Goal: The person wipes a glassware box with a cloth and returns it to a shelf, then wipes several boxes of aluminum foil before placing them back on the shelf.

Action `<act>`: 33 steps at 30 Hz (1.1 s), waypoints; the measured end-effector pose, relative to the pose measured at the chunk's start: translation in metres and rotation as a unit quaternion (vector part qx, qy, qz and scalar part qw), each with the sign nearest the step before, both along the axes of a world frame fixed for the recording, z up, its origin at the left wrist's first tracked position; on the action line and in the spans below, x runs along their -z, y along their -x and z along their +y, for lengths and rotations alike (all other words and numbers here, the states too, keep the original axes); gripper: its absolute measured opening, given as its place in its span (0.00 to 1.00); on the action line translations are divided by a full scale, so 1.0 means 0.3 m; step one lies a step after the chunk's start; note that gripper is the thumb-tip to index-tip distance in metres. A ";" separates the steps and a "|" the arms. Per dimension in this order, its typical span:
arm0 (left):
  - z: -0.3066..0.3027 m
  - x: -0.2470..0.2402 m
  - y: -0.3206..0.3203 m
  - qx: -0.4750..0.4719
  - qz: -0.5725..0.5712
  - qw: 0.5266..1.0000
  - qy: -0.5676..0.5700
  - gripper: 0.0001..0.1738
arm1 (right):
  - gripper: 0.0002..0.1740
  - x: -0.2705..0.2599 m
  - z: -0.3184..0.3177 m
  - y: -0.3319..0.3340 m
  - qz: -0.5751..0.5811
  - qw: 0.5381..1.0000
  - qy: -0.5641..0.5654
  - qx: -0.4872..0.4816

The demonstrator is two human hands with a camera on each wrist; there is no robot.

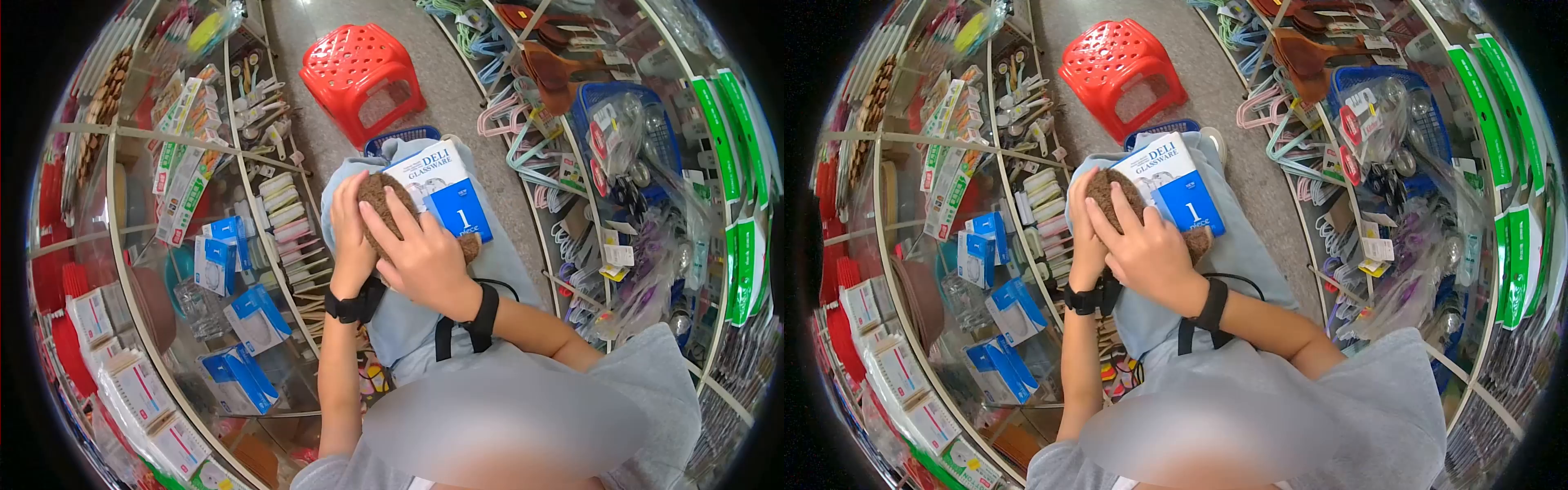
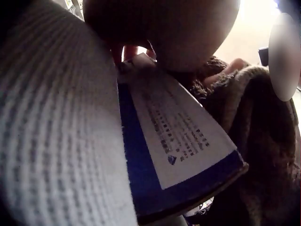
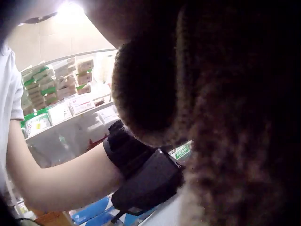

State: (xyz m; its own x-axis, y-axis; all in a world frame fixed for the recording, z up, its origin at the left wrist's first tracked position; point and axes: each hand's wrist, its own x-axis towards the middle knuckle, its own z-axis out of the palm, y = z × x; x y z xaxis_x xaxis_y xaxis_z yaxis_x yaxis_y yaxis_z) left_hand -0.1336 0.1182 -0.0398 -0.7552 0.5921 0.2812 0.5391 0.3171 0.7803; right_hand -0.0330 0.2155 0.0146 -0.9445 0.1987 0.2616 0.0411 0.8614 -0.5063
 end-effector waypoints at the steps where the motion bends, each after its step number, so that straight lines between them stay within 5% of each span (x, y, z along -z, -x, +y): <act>1: -0.002 -0.001 -0.001 -0.003 -0.007 1.000 0.000 0.22 | 0.42 0.002 0.011 -0.005 0.005 1.000 0.018 -0.011; 9: -0.002 -0.006 0.013 -0.005 -0.014 1.000 0.016 0.22 | 0.37 -0.048 0.170 -0.110 -0.054 0.996 0.064 -0.006; 13: 0.005 -0.007 0.017 -0.008 -0.013 1.000 0.023 0.22 | 0.36 -0.018 0.269 -0.120 0.026 0.992 0.100 0.071; 17: 0.015 -0.015 0.012 -0.013 -0.024 1.000 0.010 0.22 | 0.33 -0.017 0.353 -0.066 0.060 0.980 0.187 0.040; 20: 0.018 -0.028 -0.018 -0.034 -0.039 0.998 0.032 0.28 | 0.31 0.007 0.417 0.000 0.068 0.950 0.303 0.035; 26: 0.067 -0.195 -0.181 0.053 0.023 0.965 0.255 0.61 | 0.31 0.043 0.475 0.063 0.027 0.902 0.432 0.011; 33: 0.090 -0.118 -0.177 0.013 0.095 0.965 0.242 0.64 | 0.32 0.069 0.459 -0.008 0.031 0.900 0.434 0.026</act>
